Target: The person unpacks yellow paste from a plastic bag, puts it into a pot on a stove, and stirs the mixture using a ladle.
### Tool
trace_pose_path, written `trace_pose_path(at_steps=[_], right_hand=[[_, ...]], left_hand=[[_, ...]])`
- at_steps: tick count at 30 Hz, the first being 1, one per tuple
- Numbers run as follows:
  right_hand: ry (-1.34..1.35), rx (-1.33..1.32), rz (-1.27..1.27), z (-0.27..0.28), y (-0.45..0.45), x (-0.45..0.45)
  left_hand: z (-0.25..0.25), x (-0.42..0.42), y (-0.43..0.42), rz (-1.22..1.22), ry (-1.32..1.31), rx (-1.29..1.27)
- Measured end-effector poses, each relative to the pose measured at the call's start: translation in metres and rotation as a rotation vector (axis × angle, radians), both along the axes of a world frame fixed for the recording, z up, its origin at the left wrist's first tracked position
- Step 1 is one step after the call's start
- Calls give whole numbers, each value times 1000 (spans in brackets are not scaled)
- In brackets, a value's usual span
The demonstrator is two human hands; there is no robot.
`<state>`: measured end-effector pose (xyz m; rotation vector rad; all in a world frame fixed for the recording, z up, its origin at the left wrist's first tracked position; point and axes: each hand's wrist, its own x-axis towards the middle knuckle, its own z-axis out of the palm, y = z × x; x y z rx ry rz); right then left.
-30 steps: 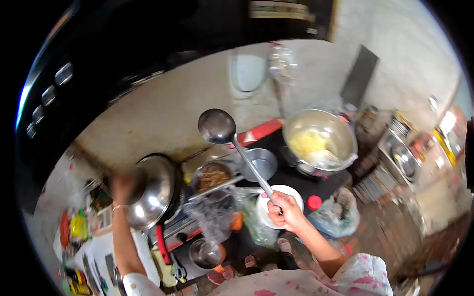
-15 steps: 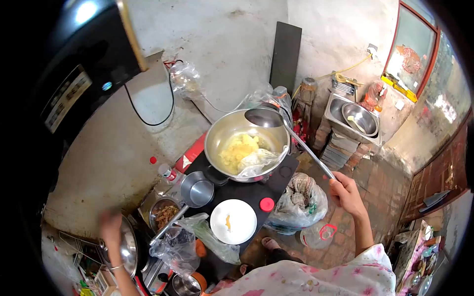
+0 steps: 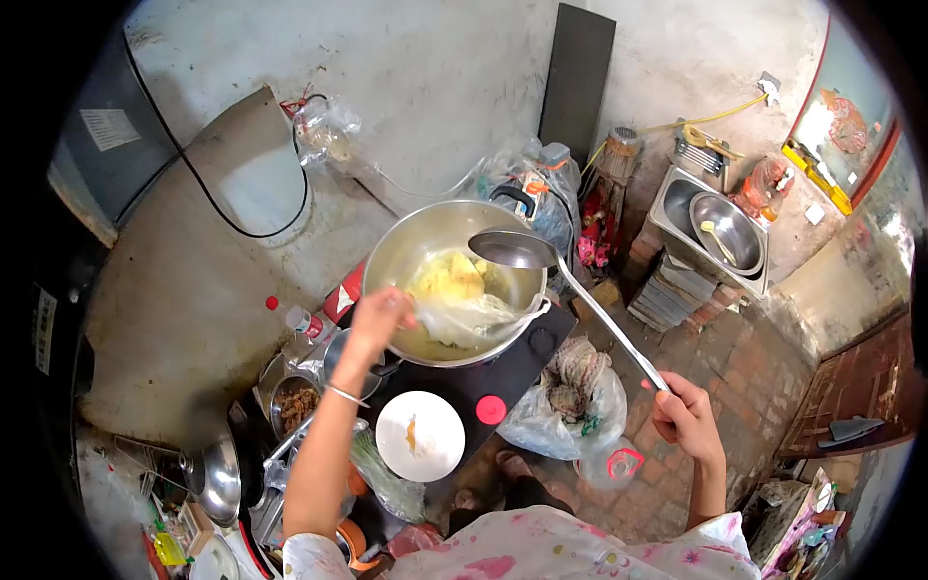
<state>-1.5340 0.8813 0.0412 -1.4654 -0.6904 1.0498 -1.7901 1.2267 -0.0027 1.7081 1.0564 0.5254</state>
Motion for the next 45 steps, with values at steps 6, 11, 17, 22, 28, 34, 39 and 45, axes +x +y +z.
trace_pose_path(at_steps=[6,11,17,22,28,34,39,45], right_hand=[[-58,-107,142,8,7,-9],[-278,-104,214,-16,36,-40],[121,-183,167,-16,43,-58],[304,-142,98,10,26,-55],[402,-146,131,-8,15,-97],[-443,-187,195,-19,39,-102],[-783,-226,217,-6,71,-54],[-825,-135,261,11,113,-19]], left_hand=[[28,2,22,224,-246,-378],[30,2,13,160,-247,-373],[40,0,14,105,-26,5],[69,-8,12,-209,316,523],[77,-10,15,-466,291,723],[91,-4,5,-552,172,733],[87,-11,10,-538,125,686],[52,-16,35,-502,168,733]])
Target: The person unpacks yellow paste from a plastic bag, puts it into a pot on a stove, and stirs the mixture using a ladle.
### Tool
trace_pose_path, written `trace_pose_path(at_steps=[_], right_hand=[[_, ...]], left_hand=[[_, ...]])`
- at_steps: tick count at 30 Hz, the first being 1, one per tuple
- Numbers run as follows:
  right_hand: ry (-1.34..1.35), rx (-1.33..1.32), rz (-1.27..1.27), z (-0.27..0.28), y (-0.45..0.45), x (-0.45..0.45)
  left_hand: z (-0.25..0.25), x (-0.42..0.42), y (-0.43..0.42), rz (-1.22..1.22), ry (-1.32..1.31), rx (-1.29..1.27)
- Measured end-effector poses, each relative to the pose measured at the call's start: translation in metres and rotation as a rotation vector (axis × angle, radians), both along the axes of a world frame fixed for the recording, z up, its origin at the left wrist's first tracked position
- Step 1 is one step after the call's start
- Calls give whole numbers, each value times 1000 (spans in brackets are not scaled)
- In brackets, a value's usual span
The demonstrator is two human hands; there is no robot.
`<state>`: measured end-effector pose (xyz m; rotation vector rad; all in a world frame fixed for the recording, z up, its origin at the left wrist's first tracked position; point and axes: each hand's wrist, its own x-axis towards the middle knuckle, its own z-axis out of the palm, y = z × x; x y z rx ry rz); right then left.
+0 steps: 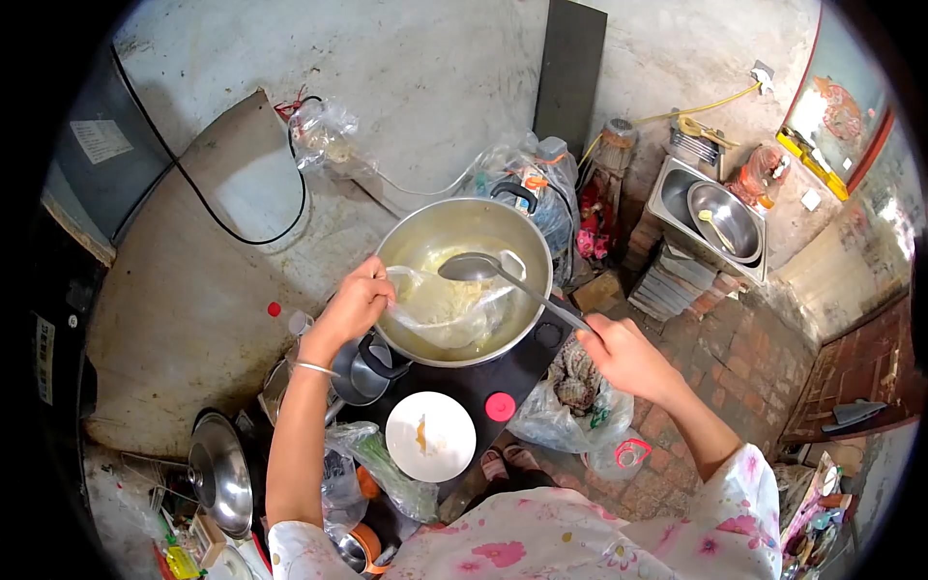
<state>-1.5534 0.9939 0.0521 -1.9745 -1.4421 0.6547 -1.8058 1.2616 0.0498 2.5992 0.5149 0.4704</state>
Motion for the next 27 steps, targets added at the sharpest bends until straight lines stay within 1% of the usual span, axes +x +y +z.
trace_pose_path(at_steps=[1,2,4,5,7,8,10,12,14,15,18,20,21,23,26,27], right_hand=[[-71,10,18,-4,11,1],[-74,13,20,-10,22,0],[-302,0,39,-23,45,-3],[-305,5,42,-25,54,-6],[-390,-60,122,-28,69,-10],[-393,-54,124,-33,74,-11],[-476,-127,176,-44,81,-12],[-436,-137,150,-41,82,-9],[-326,-82,115,-25,78,-2],[-302,-94,89,-16,74,-1],[-271,-104,34,-13,70,5],[-293,-80,32,-26,74,6],[-332,-70,51,-34,77,4],[-391,-89,92,-44,81,0],[-344,-43,79,-32,77,-2],[-286,-36,47,-20,73,-2]], left_hand=[[-6,1,5,9,21,24],[-13,2,11,11,17,27],[-25,3,22,58,118,48],[-31,4,26,62,115,52],[-38,8,29,64,209,98],[-41,9,30,68,207,104],[-50,11,32,62,289,122],[-59,10,35,87,308,117],[-63,9,40,81,280,86],[-58,10,40,84,277,86],[-50,11,38,97,259,97],[-51,15,43,144,349,59],[-53,14,43,143,346,63],[-60,12,44,107,225,63],[-65,14,47,91,293,51],[-65,13,47,91,295,49]])
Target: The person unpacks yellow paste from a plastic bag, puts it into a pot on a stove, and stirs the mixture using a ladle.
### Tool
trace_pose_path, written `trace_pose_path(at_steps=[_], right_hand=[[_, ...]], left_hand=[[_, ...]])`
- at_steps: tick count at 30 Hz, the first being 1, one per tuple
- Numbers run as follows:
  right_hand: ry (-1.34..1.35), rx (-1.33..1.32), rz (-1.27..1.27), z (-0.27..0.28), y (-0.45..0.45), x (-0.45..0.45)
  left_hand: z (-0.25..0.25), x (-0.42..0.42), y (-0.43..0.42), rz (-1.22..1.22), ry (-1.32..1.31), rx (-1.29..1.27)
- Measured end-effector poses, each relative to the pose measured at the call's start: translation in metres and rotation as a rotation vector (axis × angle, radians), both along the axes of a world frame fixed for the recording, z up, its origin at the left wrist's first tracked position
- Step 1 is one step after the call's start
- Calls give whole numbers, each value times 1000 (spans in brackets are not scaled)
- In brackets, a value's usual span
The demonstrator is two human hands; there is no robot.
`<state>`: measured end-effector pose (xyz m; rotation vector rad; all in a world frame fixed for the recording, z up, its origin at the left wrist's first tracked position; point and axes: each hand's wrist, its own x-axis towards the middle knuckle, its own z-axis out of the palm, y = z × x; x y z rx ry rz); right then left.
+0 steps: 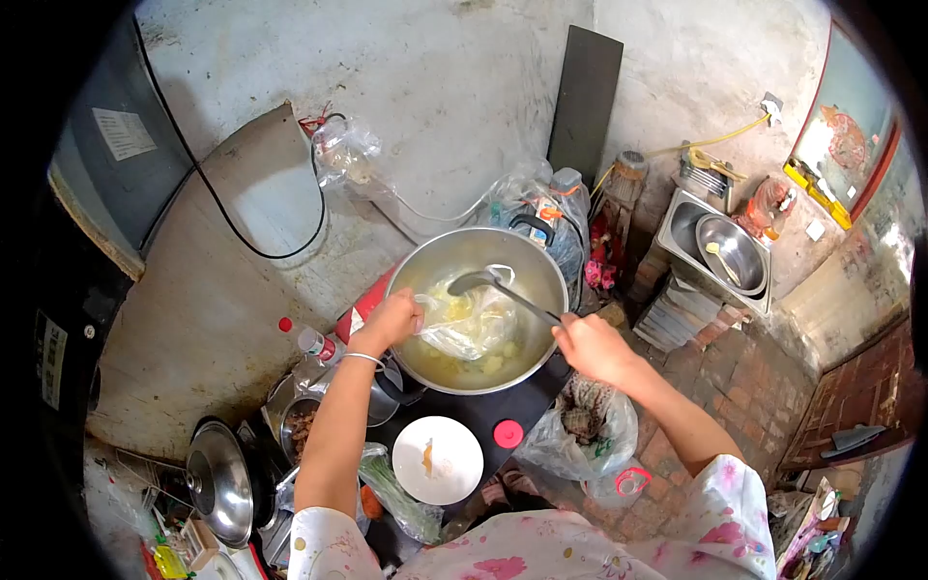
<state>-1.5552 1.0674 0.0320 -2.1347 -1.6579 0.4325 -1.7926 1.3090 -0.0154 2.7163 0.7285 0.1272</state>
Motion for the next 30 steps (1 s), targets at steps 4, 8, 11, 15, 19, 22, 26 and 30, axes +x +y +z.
trace_pose_path(at_steps=[4,8,11,15,19,22,26,30], right_hand=[[20,13,-3,6,-9,7],[-36,-14,103,-14,-10,9],[-22,-52,110,22,-24,1],[60,-60,138,31,-30,-1],[28,-127,191,7,-16,2],[78,-91,246,30,-22,19],[147,-142,327,59,-21,37],[33,-178,447,98,-30,40]], left_hand=[[-4,0,3,-1,-9,25],[-3,-1,0,18,28,19],[-9,-5,-2,-8,9,24],[-5,-2,-10,-54,61,15],[-2,-1,-22,6,86,-35],[6,-8,-25,-6,75,-75],[19,-10,-31,-19,52,-136],[26,-11,-47,-38,90,-174]])
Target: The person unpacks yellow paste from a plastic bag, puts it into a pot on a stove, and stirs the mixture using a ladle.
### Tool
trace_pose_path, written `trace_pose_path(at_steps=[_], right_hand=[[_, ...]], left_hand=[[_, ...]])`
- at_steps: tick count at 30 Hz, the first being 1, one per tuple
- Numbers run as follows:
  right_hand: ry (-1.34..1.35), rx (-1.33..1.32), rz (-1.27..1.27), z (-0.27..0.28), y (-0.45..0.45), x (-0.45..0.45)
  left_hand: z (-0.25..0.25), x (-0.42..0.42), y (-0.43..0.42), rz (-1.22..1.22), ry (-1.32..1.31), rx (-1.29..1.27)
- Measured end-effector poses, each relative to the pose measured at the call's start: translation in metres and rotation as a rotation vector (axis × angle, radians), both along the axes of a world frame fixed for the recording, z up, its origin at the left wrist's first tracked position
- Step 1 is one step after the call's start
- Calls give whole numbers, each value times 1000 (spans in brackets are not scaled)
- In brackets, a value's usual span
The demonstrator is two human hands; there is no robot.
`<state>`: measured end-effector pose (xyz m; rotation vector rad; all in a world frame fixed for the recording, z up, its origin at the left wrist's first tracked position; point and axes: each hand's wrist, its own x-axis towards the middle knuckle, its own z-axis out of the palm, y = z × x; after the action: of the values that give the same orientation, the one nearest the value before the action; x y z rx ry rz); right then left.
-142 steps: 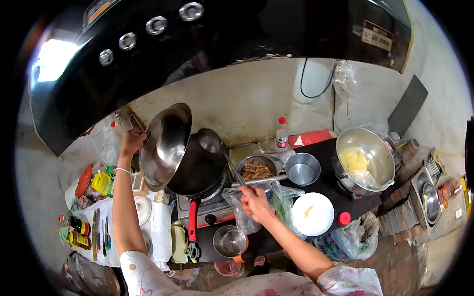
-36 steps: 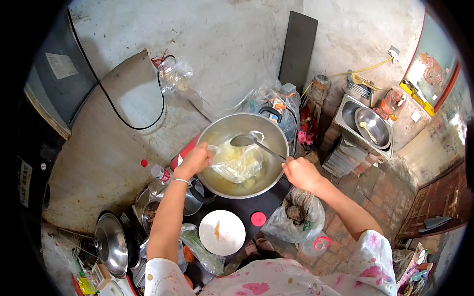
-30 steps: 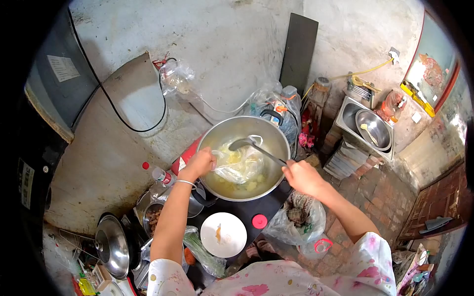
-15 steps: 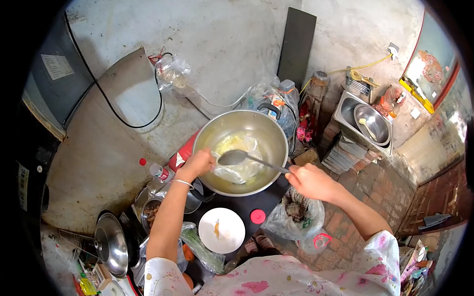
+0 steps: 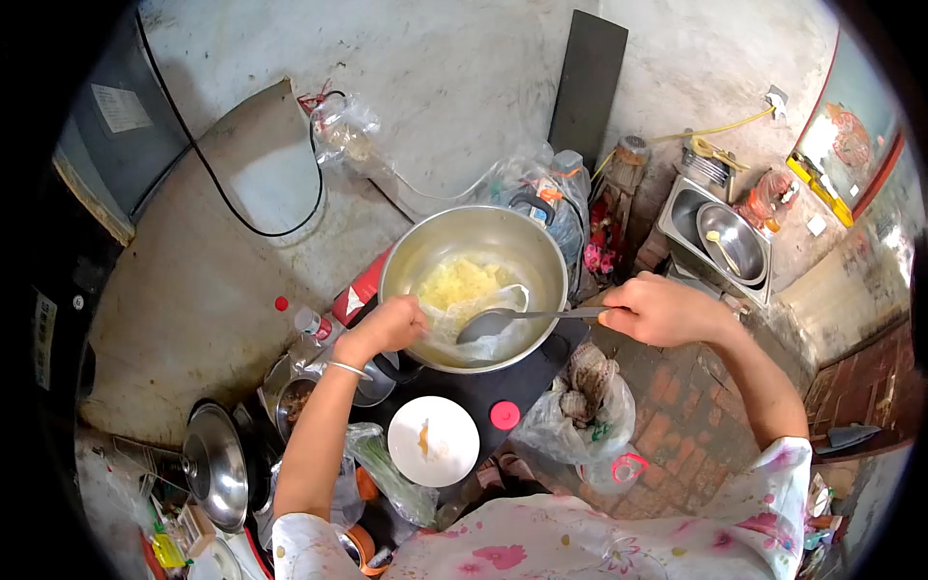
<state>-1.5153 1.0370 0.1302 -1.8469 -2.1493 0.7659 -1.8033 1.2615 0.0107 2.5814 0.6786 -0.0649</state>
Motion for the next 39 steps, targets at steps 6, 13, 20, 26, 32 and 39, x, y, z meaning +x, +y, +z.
trace_pose_path(at_steps=[6,13,20,26,32,39], right_hand=[[-291,-31,36,20,-14,-14],[-368,19,-94,-42,-10,-43],[-155,164,-257,-56,-38,-30],[-99,122,-169,-24,-42,-24],[-353,135,-32,-34,-41,-28],[-414,220,-95,-23,-37,-20]], left_hand=[[-12,11,-26,-118,-114,-5],[-11,19,-41,-97,-4,-33],[-11,15,-57,11,71,32],[-15,20,-76,-61,61,113],[-17,20,-91,-51,-4,101],[-25,21,-95,-61,-40,223]])
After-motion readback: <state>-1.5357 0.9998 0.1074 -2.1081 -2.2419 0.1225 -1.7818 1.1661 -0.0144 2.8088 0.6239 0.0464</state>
